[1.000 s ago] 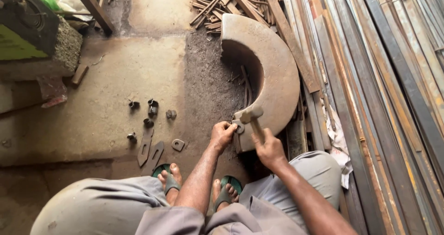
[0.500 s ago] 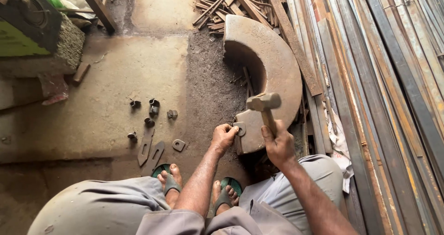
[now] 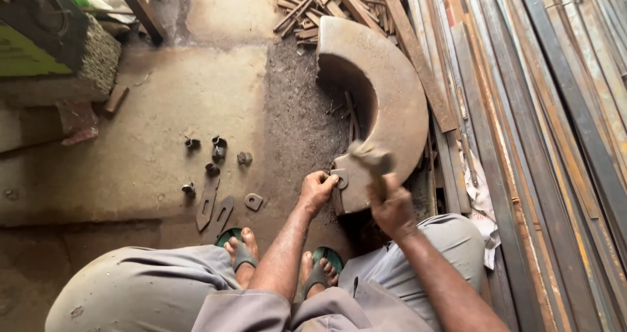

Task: The person sits on the ground and hammers small metal brackets and plates against a large curved metal form, repositioning each piece by hand and striking it with a hammer to bend or straighten it, working through pieces one at a time.

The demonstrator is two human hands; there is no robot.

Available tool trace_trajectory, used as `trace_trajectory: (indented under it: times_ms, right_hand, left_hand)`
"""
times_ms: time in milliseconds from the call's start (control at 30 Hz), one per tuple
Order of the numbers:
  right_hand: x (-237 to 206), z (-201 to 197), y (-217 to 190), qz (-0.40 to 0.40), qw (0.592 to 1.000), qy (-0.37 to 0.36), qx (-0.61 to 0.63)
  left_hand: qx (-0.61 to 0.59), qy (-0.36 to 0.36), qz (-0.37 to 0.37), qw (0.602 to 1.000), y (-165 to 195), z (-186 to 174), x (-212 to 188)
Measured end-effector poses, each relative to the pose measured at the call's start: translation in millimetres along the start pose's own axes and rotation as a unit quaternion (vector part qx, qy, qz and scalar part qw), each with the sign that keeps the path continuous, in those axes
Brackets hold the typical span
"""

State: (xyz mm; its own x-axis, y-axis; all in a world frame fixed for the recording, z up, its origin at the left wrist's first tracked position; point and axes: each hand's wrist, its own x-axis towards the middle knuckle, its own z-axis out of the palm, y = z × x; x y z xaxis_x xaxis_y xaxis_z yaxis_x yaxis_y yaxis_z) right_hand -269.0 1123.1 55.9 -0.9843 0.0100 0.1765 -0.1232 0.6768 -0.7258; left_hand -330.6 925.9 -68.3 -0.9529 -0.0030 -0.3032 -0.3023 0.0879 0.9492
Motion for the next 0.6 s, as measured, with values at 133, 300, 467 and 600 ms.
trace_trajectory:
  times_ms: [133, 300, 467, 600]
  right_hand:
    - [4, 4, 1, 0.016, 1.0, 0.022, 0.005]
    - [2, -2, 1, -0.014, 0.997, 0.047, 0.062]
    - [5, 1, -13, 0.01, 0.993, -0.075, -0.087]
    - [3, -5, -19, -0.023, 0.999, 0.014, 0.034]
  left_hand:
    - [0.03, 0.004, 0.052, 0.998, 2, 0, -3]
    - [0.0, -0.008, -0.003, 1.0, 5, -2, -5]
    - [-0.038, -0.035, -0.04, 0.998, 6, -4, 2]
    - [0.005, -0.012, 0.059, 0.998, 5, -2, 2]
